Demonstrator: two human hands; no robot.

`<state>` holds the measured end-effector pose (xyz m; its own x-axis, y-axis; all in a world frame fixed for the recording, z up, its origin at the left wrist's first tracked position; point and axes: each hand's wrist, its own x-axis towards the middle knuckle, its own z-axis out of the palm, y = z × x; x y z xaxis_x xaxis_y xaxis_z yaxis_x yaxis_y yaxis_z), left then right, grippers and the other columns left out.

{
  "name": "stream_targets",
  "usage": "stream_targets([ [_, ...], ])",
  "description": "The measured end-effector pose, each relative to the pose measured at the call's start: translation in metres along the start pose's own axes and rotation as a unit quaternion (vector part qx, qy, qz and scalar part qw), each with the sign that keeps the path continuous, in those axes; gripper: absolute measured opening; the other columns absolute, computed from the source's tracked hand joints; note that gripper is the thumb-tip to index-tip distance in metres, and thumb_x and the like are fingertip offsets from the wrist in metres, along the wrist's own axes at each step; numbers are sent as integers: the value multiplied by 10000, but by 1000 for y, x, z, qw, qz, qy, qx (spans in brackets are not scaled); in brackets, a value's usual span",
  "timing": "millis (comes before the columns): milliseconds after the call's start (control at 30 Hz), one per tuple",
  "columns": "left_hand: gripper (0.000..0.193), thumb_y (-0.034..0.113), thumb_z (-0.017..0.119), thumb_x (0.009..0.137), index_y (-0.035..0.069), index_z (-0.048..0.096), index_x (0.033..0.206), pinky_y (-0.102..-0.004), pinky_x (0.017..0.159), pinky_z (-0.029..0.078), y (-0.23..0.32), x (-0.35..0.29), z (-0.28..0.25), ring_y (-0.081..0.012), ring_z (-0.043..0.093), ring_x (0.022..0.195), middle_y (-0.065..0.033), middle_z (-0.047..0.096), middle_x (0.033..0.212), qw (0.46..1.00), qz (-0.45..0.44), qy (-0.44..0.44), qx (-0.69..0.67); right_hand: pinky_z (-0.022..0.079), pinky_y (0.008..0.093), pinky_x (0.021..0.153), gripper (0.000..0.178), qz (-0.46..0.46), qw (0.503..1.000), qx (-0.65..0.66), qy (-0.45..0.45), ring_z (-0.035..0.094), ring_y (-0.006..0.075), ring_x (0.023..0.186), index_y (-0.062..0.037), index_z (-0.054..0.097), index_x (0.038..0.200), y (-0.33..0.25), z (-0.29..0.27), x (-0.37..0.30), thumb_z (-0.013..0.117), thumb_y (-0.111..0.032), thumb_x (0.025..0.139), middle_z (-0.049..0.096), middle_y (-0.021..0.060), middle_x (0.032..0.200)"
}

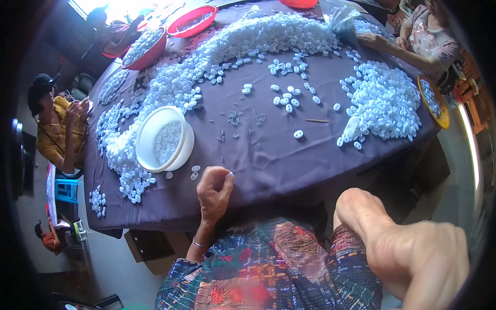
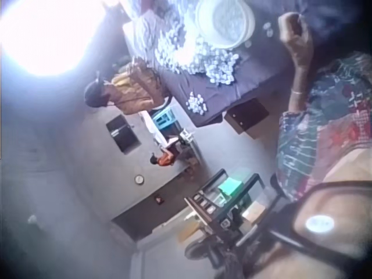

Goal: The person assembles plastic cord locks by inserting springs into plastic toggle pieces by hand, and sorts through piles of plastic components on the table.

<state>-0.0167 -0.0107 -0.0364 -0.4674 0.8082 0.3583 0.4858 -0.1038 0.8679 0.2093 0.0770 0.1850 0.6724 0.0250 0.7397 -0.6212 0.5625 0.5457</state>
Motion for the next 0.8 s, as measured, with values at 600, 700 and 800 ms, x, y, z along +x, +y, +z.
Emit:
stream_targets([
  [600,126,-19,672,788,27,582,864,-201,609,453,11,1,-1,-48,553,695,-5,571,777,992,-122,17,-31,479,411,946,274,410,734,471,-268,647,229,884,-1,661,830,31,-58,-34,390,38,831,662,154,915],
  [700,129,-24,669,790,17,578,871,-188,622,447,10,5,0,-44,551,703,-8,574,815,993,-103,19,-55,484,432,935,309,436,659,546,-278,641,242,890,0,662,850,43,-61,-35,354,0,866,650,167,936],
  [800,131,-40,657,795,14,576,881,-175,623,438,14,6,-7,-40,546,715,-6,565,857,992,-108,2,-59,488,453,925,349,451,577,613,-296,634,256,896,1,664,869,55,-69,-39,318,-37,902,638,180,958],
])
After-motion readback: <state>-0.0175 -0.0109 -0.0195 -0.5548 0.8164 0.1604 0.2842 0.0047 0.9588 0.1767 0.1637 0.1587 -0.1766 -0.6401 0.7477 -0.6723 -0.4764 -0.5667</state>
